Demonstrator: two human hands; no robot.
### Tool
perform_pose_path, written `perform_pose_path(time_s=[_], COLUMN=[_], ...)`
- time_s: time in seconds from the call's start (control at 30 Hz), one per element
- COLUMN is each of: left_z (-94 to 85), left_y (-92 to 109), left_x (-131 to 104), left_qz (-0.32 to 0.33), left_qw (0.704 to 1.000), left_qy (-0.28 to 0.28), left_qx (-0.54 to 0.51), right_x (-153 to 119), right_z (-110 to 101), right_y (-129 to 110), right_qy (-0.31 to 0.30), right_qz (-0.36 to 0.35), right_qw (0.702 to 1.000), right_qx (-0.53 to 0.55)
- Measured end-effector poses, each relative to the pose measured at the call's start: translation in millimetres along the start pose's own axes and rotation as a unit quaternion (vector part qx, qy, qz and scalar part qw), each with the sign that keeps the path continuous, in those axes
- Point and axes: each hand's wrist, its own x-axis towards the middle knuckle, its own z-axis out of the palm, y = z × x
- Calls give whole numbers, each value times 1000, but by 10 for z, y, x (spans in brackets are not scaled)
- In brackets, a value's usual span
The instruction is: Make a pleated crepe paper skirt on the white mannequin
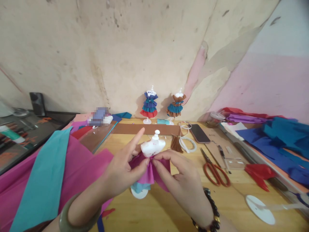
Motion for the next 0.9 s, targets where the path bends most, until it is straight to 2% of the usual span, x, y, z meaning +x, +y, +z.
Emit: perform_pose_path(time_s=[0.17, 0.33, 0.53, 0.73, 0.9], left_z=[14, 37, 37, -1, -69], left_y=[52, 32, 6, -8, 11], left_x=[-1, 18, 6, 27, 63], left_qz=[14, -14, 8, 18, -26], left_qw=[1000, 1000, 995, 987, 996], left_qy=[0, 3, 7, 10, -15], left_qx=[-7, -20, 97, 157, 83], right_x=[12, -4, -24, 25, 91], right_z=[12, 22, 28, -3, -16], right_y=[-19, -18, 14, 3, 80], right_qy=[10, 4, -19, -49, -37], right_qz=[17, 31, 44, 114, 182], right_qw=[999, 999, 999, 991, 974], right_qx=[-32, -38, -16, 47, 127])
